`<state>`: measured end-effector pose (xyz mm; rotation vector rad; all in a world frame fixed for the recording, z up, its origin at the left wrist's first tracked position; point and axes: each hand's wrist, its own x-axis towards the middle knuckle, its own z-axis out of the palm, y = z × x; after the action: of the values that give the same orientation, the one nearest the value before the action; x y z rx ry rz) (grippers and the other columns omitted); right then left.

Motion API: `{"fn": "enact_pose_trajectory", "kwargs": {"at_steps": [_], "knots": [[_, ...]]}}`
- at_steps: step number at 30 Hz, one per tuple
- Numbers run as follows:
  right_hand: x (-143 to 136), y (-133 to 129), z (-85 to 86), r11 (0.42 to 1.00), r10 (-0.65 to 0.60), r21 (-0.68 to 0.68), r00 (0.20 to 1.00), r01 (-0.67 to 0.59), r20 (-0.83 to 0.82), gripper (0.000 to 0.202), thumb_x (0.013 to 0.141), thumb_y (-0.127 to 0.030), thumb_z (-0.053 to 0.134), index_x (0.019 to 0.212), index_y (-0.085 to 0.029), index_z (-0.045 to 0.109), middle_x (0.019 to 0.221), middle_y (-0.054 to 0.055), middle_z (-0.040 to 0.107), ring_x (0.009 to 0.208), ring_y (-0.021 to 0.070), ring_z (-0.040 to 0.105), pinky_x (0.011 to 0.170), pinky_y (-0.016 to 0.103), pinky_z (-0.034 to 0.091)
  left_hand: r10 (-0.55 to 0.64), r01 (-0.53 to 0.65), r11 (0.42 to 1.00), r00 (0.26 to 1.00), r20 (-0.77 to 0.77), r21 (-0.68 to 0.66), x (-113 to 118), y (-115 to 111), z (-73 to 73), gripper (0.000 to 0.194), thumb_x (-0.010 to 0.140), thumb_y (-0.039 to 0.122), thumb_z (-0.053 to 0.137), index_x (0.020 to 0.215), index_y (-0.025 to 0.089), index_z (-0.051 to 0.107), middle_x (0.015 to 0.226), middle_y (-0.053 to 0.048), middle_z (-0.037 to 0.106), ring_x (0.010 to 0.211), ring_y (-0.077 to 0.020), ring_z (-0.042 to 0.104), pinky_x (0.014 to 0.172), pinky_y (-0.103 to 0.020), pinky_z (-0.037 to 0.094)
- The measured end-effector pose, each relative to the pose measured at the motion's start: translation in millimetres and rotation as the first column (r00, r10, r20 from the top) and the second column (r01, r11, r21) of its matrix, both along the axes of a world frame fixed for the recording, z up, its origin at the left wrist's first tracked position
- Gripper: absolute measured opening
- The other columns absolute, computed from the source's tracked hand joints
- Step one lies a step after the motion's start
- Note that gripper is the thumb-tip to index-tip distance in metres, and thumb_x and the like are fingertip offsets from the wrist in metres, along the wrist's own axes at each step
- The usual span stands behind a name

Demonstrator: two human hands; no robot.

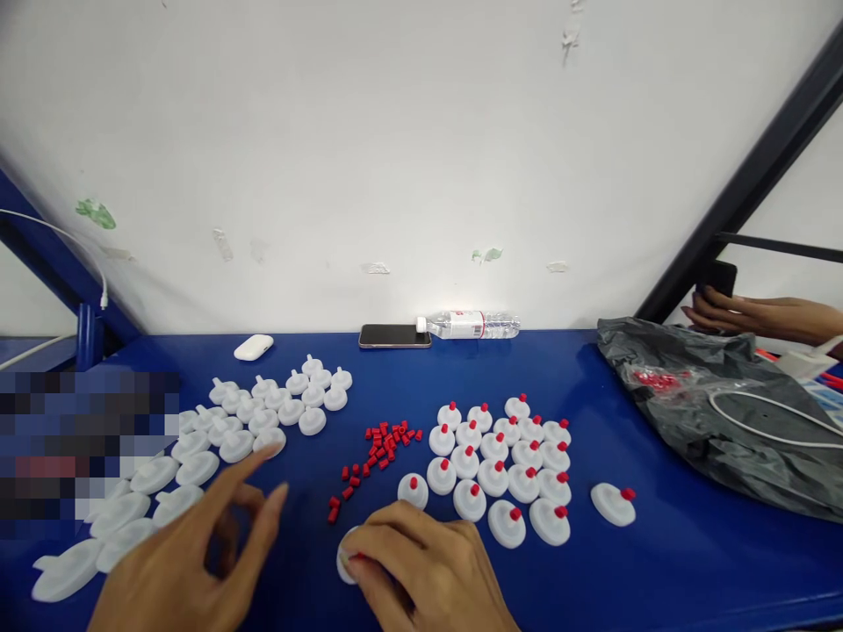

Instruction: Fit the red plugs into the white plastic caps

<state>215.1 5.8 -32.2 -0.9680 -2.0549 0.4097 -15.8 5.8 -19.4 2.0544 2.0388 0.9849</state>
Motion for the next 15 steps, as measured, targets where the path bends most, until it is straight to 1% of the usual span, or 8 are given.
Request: {"fn": "enact_pose_trajectory", "kwargs": {"at_steps": [2,4,5,7,9,11,13,15], "knots": [[1,1,-6.7,0.998,-0.043,-0.053,0.999,0.044,0.026,0.021,0.105,-0.020,0.060,0.114,-0.030,0.076,0.104,-0.003,0.079,0.079,0.0109,0.078,0.076,0.016,0.061,0.067,-0.077,0.996,0.982,-0.174,-0.053,-11,15,6.2,0.047,0.103,0.042,0.046,0.146,0.027,0.055,0.072,0.006,0.074,0.051,-0.0196,0.070,0.050,-0.029,0.045],[4,2,-13.0,0.992,-0.107,-0.057,0.992,0.111,0.060,0.029,0.104,-0.018,0.057,0.122,-0.032,0.075,0.113,-0.002,0.079,0.085,0.0129,0.079,0.082,0.019,0.063,0.083,-0.125,0.982,0.958,-0.276,-0.139,-17,27,10.8,0.051,0.104,0.037,0.042,0.152,0.024,0.051,0.074,0.003,0.077,0.064,-0.0270,0.077,0.053,-0.033,0.046],[5,2,-15.3,0.988,-0.147,-0.038,0.986,0.150,0.078,0.032,0.105,-0.016,0.054,0.125,-0.032,0.074,0.116,0.000,0.078,0.087,0.0141,0.080,0.082,0.020,0.064,0.089,-0.147,0.974,0.949,-0.303,-0.173,-17,31,12.1,0.050,0.105,0.037,0.040,0.152,0.024,0.052,0.075,0.002,0.079,0.070,-0.0296,0.079,0.055,-0.035,0.047],[8,3,-17.2,0.974,-0.224,0.018,0.967,0.224,0.122,0.038,0.106,-0.013,0.047,0.128,-0.030,0.072,0.120,0.002,0.077,0.088,0.0153,0.081,0.075,0.021,0.065,0.094,-0.167,0.964,0.941,-0.324,-0.206,-16,33,12.4,0.048,0.106,0.039,0.036,0.147,0.026,0.057,0.079,0.001,0.080,0.077,-0.0322,0.080,0.058,-0.037,0.049],[9,2,-15.7,0.956,-0.292,0.066,0.944,0.285,0.153,0.041,0.106,-0.012,0.042,0.130,-0.029,0.071,0.124,0.003,0.076,0.079,0.0140,0.080,0.064,0.020,0.064,0.100,-0.167,0.966,0.946,-0.309,-0.197,-15,31,10.0,0.044,0.105,0.042,0.036,0.138,0.031,0.063,0.081,0.002,0.080,0.075,-0.0304,0.079,0.059,-0.036,0.051],[8,0,-12.3,0.942,-0.332,0.107,0.931,0.319,0.152,0.037,0.107,-0.015,0.044,0.129,-0.028,0.071,0.126,0.004,0.076,0.068,0.0123,0.078,0.059,0.020,0.064,0.069,-0.112,0.980,0.965,-0.252,-0.163,-15,26,5.6,0.038,0.104,0.045,0.040,0.126,0.034,0.069,0.083,0.003,0.078,0.068,-0.0243,0.077,0.058,-0.033,0.054],[5,-2,-9.7,0.939,-0.328,0.166,0.930,0.301,0.164,0.033,0.108,-0.020,0.048,0.131,-0.027,0.071,0.128,0.004,0.076,0.066,0.0125,0.078,0.060,0.021,0.064,0.001,-0.023,0.993,0.983,-0.182,-0.117,-16,20,0.1,0.033,0.103,0.049,0.045,0.114,0.034,0.072,0.094,0.002,0.076,0.063,-0.0168,0.072,0.056,-0.027,0.055],[1,-3,-9.5,0.949,-0.286,0.211,0.922,0.234,0.260,0.036,0.108,-0.024,0.048,0.139,-0.026,0.067,0.136,0.004,0.074,0.069,0.0137,0.080,0.060,0.021,0.065,-0.070,0.058,0.995,0.987,-0.146,-0.085,-16,15,-5.8,0.031,0.103,0.050,0.049,0.111,0.032,0.072,0.108,0.000,0.072,0.064,-0.0122,0.071,0.054,-0.022,0.056]]}}
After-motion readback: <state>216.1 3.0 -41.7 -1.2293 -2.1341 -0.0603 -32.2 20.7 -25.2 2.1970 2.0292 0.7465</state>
